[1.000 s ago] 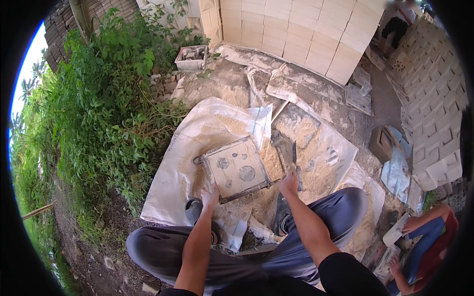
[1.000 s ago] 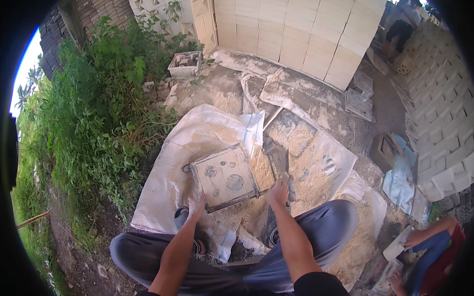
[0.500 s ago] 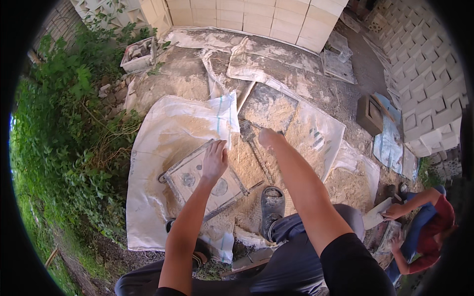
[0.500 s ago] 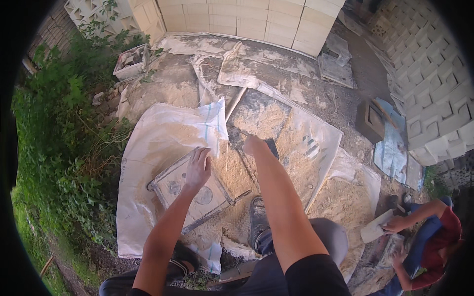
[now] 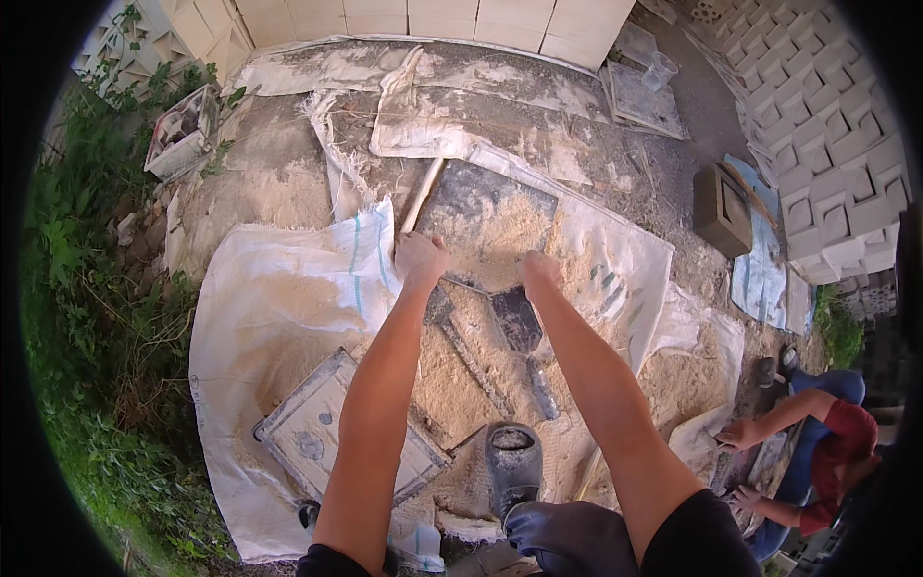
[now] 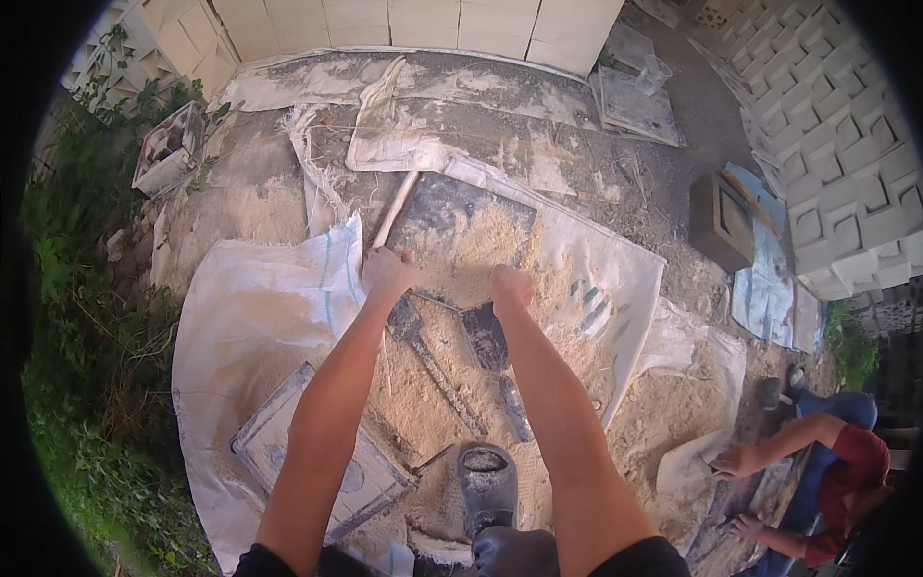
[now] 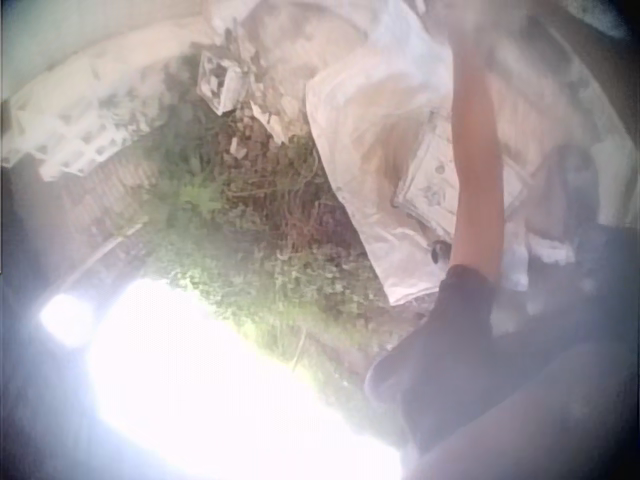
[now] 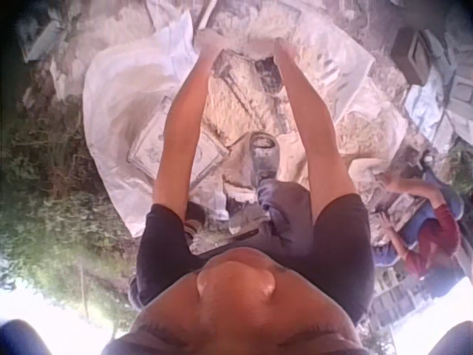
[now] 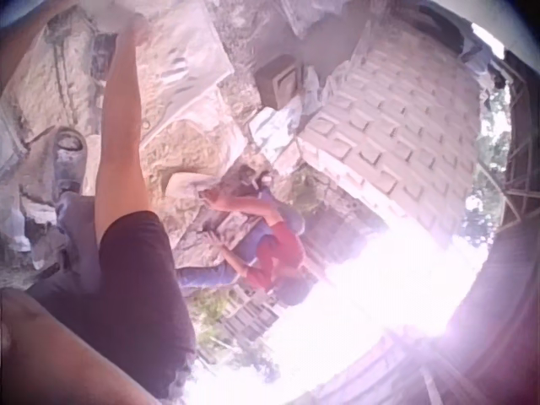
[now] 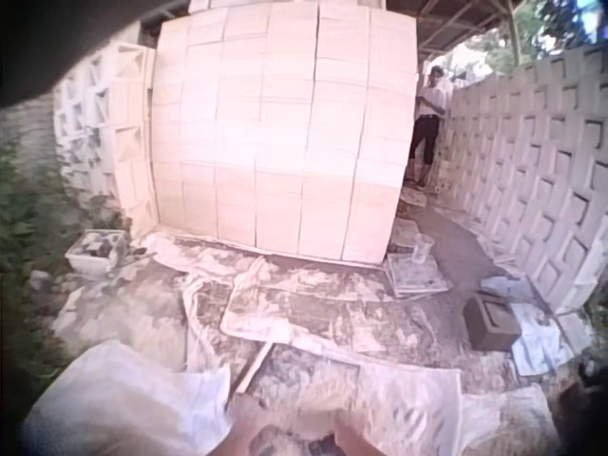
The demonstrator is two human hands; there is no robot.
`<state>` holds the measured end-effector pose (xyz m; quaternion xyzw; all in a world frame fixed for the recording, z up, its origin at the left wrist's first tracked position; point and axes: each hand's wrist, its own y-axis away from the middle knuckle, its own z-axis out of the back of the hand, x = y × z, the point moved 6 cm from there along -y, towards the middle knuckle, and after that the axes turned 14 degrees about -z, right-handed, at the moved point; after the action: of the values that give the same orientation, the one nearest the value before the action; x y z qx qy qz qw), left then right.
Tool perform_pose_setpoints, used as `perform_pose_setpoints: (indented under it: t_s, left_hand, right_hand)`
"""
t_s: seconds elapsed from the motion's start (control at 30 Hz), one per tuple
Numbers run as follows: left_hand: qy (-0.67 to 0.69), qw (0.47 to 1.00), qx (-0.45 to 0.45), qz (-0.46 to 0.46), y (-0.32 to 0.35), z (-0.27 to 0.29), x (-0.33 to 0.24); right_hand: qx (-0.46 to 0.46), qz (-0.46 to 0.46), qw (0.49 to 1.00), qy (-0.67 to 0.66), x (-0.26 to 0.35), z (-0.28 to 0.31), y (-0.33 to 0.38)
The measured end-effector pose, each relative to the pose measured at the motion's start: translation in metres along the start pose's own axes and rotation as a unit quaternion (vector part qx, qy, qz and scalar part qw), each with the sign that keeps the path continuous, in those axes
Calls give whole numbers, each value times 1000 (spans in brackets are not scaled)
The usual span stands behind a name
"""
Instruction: The person sits on the ground and uses a metal mold to form bricks from a granular material. They fill the mold, level the surface with a straight edge, and then flip the mold to release the formed brick onto a nearby stack.
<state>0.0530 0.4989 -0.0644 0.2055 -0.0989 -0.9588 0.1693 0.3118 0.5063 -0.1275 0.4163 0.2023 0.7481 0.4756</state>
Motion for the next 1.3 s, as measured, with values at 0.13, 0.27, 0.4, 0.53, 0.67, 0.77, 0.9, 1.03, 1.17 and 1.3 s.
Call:
perform_pose_setpoints:
  t_s: [0.13, 0.27, 0.4, 0.53, 0.67, 0.77, 0.9, 1.03, 1.17, 1.3]
  left_hand:
    - [90, 993, 78, 5, -28, 16, 6]
    - [367, 930, 16, 24, -19, 26, 13]
    - [271, 955, -3, -124, 16, 86, -36]
    - [19, 939, -152, -308, 90, 165, -110]
    - [-82, 878, -234, -409, 128, 218, -101]
    - [-33, 880, -231, -414, 157, 271, -74]
    - [-22, 881, -202, -427, 220, 332, -62]
    - [140, 927, -198, -287, 267, 379, 25]
    - [522, 827, -152, 144, 326, 351, 151]
    - [797, 599, -20, 73, 374, 266, 154]
  right_hand:
    - [89, 91, 990, 65, 5, 12, -67]
    - [205, 15, 978, -40, 23, 11, -40]
    - [97, 146, 963, 205, 53, 48, 9]
    - [33, 311, 934, 170, 114, 94, 63]
    - [-11, 549, 830, 93, 164, 114, 186]
    - [-104, 737, 649, 156, 159, 125, 284]
    - [2, 725, 627, 285, 152, 130, 350]
    - [54, 749, 624, 217, 99, 145, 445]
    - [-46, 869, 464, 165, 52, 166, 528]
    - [-93, 924, 336, 155, -13, 158, 541]
